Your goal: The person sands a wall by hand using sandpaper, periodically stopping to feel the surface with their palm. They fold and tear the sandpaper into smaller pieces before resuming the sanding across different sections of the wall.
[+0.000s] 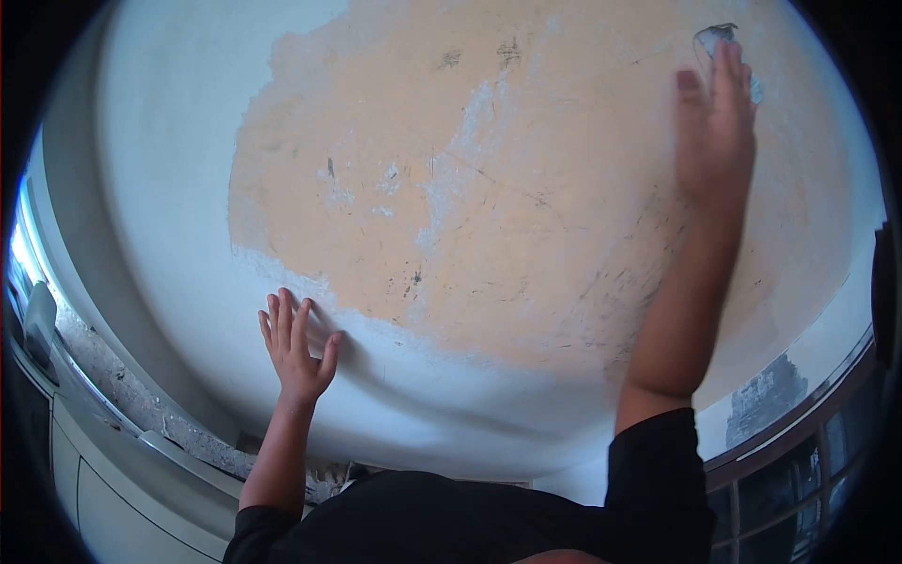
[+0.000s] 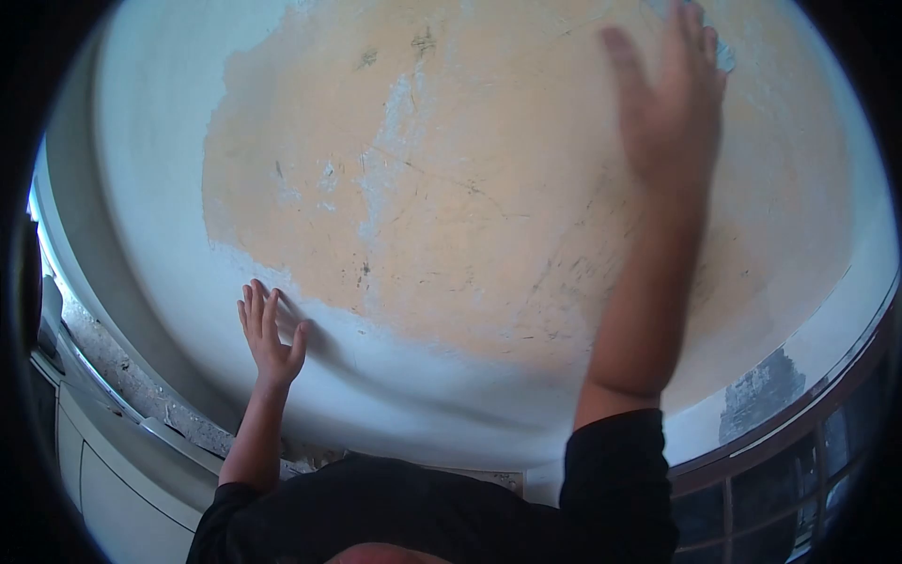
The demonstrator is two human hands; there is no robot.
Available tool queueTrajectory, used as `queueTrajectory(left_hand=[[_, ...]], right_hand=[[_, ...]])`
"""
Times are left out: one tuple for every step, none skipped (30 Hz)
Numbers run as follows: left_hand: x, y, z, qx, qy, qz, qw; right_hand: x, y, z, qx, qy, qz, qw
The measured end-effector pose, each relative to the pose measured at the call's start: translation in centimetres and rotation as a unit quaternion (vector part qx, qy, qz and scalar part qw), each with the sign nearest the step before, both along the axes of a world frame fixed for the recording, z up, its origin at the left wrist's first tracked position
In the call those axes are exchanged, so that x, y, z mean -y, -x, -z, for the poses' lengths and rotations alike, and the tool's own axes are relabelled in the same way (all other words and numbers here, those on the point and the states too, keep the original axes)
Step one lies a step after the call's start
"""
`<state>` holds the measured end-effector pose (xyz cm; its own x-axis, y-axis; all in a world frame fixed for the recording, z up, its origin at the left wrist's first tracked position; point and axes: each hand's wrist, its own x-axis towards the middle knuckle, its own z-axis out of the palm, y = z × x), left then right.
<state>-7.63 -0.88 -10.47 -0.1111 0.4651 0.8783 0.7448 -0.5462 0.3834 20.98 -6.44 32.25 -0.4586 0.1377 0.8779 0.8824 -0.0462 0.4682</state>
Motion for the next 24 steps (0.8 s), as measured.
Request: queueTrajectory(left_hand=[[0.6, -0.7, -0.5, 0.002, 0.001, -0.001, 1.000], [1.2, -1.2, -1.2, 0.027, 0.007, 0.012, 1.000], [1.7, -1.5, -2.0, 0.050, 0.012, 0.027, 0.998], [2.2, -1.7, -3.0, 0.029, -0.009, 0.039, 0.999], [2.6, -1.8, -3.8, 0.027, -0.008, 0.039, 0.999], [2.9, -1.9, -4.8, 0.014, -0.075, 0.100, 0.992], [3.1, -2.0, -5.6, 0.003, -0.141, 0.154, 0.978], [3.4, -2.1, -6.4, -0.012, -0.176, 0.154, 0.972], [3.7, -2.4, -7.1, -0.007, -0.167, 0.141, 0.976], [4.0, -2.7, -7.9, -0.014, -0.158, 0.166, 0.973], [4.1, -3.0, -9.0, -0.022, -0.149, 0.192, 0.970], [4.0, -3.4, -10.6, -0.059, -0.146, 0.180, 0.971], [3.5, -4.2, -12.1, -0.096, -0.146, 0.167, 0.970], [2.4, -4.8, -13.2, -0.111, -0.152, 0.150, 0.971], [1.5, -5.4, -14.2, -0.127, -0.160, 0.132, 0.970], [1.0, -6.0, -14.9, -0.124, -0.157, 0.126, 0.972], [0.6, -6.6, -15.5, -0.124, -0.169, 0.083, 0.974], [0.3, -6.8, -15.9, -0.128, -0.183, 0.038, 0.974], [0.5, -6.9, -16.2, -0.130, -0.183, 0.029, 0.974], [1.0, -6.9, -16.3, -0.134, -0.147, -0.003, 0.980], [1.2, -6.8, -16.2, -0.136, -0.108, -0.035, 0.984], [0.6, -5.9, -15.9, -0.139, -0.065, -0.058, 0.987], [-0.4, -4.2, -15.8, -0.114, -0.030, -0.061, 0.991], [-1.6, -2.1, -16.3, -0.066, -0.044, -0.097, 0.992]], right_hand=[[-0.9, 1.2, 1.7, 0.005, -0.020, 0.009, 1.000], [-1.2, 4.2, 5.7, 0.035, 0.004, -0.001, 0.999], [-1.0, 6.7, 9.5, 0.077, 0.133, -0.026, 0.988], [-0.5, 8.4, 13.4, 0.107, 0.296, -0.084, 0.945], [-0.4, 9.4, 16.9, 0.158, 0.344, -0.099, 0.920], [-0.4, 9.7, 19.7, 0.159, 0.344, -0.115, 0.918], [-0.6, 9.7, 19.9, 0.165, 0.346, -0.121, 0.916], [-0.8, 9.6, 20.1, 0.180, 0.310, -0.092, 0.929], [-0.8, 9.5, 20.3, 0.192, 0.276, -0.064, 0.940], [-0.5, 9.6, 19.9, 0.167, 0.296, -0.114, 0.933], [-0.5, 9.4, 19.5, 0.169, 0.305, -0.123, 0.929], [-0.6, 9.1, 19.1, 0.157, 0.310, -0.150, 0.926], [-0.5, 8.9, 18.8, 0.147, 0.314, -0.175, 0.922], [-0.2, 9.2, 18.4, 0.076, 0.344, -0.218, 0.910], [0.4, 9.3, 17.7, 0.081, 0.347, -0.223, 0.907], [1.2, 9.2, 16.8, 0.006, 0.407, -0.271, 0.872], [1.6, 8.7, 16.2, -0.070, 0.462, -0.314, 0.827], [1.4, 7.8, 15.7, -0.066, 0.462, -0.319, 0.825], [0.9, 6.7, 15.1, 0.023, 0.381, -0.331, 0.863], [0.5, 5.7, 14.5, 0.111, 0.293, -0.338, 0.887], [0.5, 4.6, 14.1, 0.150, 0.218, -0.272, 0.925], [0.9, 3.8, 14.0, 0.187, 0.140, -0.203, 0.951], [0.9, 3.4, 14.0, 0.189, 0.142, -0.210, 0.949], [1.0, 3.2, 14.1, 0.148, 0.133, -0.120, 0.973]])
